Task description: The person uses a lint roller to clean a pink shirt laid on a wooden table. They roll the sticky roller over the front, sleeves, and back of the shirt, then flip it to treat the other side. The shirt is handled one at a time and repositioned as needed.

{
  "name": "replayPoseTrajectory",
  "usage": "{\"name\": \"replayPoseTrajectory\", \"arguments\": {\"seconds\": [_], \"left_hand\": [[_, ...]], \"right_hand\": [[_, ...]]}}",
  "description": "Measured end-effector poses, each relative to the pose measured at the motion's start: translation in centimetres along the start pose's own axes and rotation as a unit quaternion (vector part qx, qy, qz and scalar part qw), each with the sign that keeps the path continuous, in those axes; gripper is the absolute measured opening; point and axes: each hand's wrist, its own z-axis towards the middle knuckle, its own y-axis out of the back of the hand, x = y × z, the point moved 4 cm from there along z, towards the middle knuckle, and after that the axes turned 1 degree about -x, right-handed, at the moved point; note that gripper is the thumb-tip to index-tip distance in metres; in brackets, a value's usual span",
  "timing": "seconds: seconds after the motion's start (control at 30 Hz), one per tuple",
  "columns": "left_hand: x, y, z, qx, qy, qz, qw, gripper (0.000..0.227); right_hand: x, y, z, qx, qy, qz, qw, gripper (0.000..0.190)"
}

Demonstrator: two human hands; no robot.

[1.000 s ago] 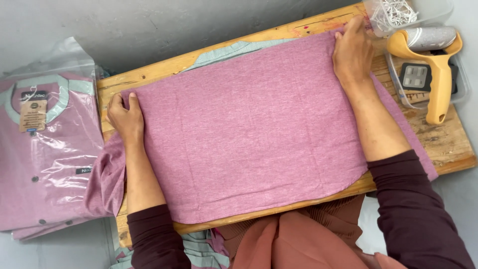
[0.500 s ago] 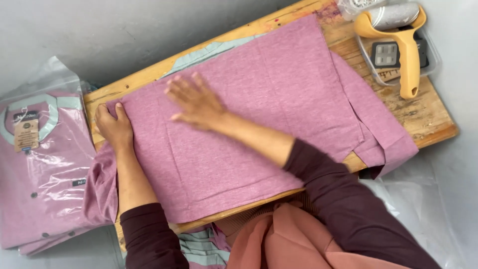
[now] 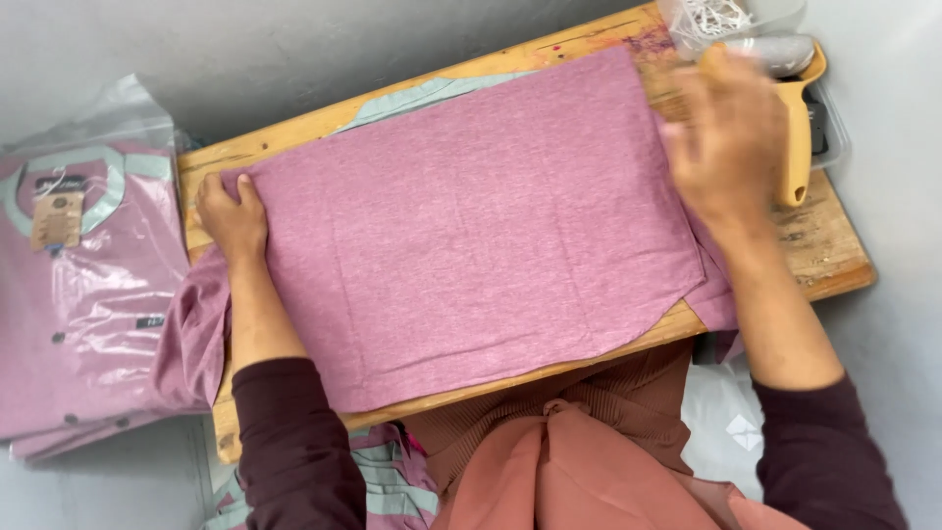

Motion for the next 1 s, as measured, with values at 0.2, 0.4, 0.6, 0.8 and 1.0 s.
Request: {"name": "replayPoseTrajectory", "arguments": {"seconds": [0.2,0.4,0.6,0.8,1.0], "left_hand": [[2.1,0.7,1.8,0.100,0.060,-0.133,0.984,0.041],[-0.2,5.3,-0.5,0.143,0.133,-0.250,0.948,0.030],[-0.6,6.3,-1.8,0.085,0.142,-0.470,0.867,0.037],[2.2,5.1,-2.7,-0.108,0.139,-0.525,0.833,0.044],[0.9,6.5,-2.9,-0.135,0.141,-0.483,0.854,0.034]], "right_hand": [[-7.9,1.3,-6.7,-0.063,-0.165,-0.248,0.953,0.054],[-3.5,3.1,-5.6,-0.142,-0.078,-0.148,0.976,0.043],[11.9,0.7,-2.2,0.099,0.047,-0.013,0.994,0.051],[25.3,-10.1,4.0,0.153,0.185,-0.005,0.971,0.041],[33.3,-22.5,14.0,0.137,0.127,0.033,0.982,0.030]]}}
